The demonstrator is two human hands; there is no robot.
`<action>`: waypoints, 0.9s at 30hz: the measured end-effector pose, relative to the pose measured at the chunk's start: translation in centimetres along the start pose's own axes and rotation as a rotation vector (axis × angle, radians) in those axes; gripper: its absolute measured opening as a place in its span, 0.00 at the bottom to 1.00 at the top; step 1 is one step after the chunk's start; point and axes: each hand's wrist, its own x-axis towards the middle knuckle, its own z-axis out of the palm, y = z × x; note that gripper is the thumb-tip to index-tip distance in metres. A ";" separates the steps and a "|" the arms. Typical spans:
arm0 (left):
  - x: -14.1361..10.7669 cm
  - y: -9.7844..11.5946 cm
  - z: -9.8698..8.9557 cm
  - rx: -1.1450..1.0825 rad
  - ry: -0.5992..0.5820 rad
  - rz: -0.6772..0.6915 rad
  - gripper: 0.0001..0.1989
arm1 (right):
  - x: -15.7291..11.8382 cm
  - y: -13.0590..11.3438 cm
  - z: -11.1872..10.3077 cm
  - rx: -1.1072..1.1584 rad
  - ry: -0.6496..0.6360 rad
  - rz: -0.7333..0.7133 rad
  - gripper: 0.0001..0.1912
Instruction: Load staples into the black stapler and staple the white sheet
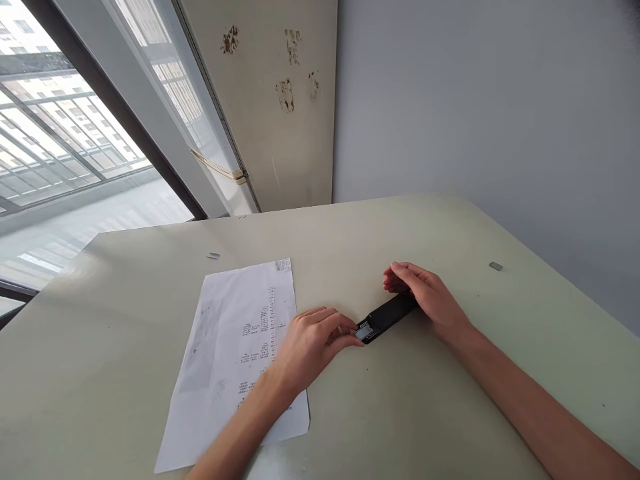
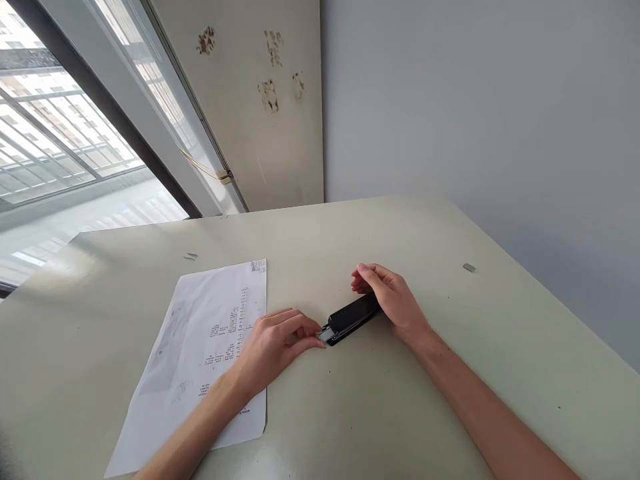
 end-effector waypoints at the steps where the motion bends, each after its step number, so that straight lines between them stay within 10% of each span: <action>1: 0.0 0.0 0.1 -0.016 -0.004 -0.016 0.06 | -0.1 -0.1 0.1 -0.003 -0.015 0.000 0.26; 27: -0.1 -0.1 0.9 0.028 -0.015 0.017 0.17 | -1.4 -0.6 1.3 0.094 -0.146 0.068 0.25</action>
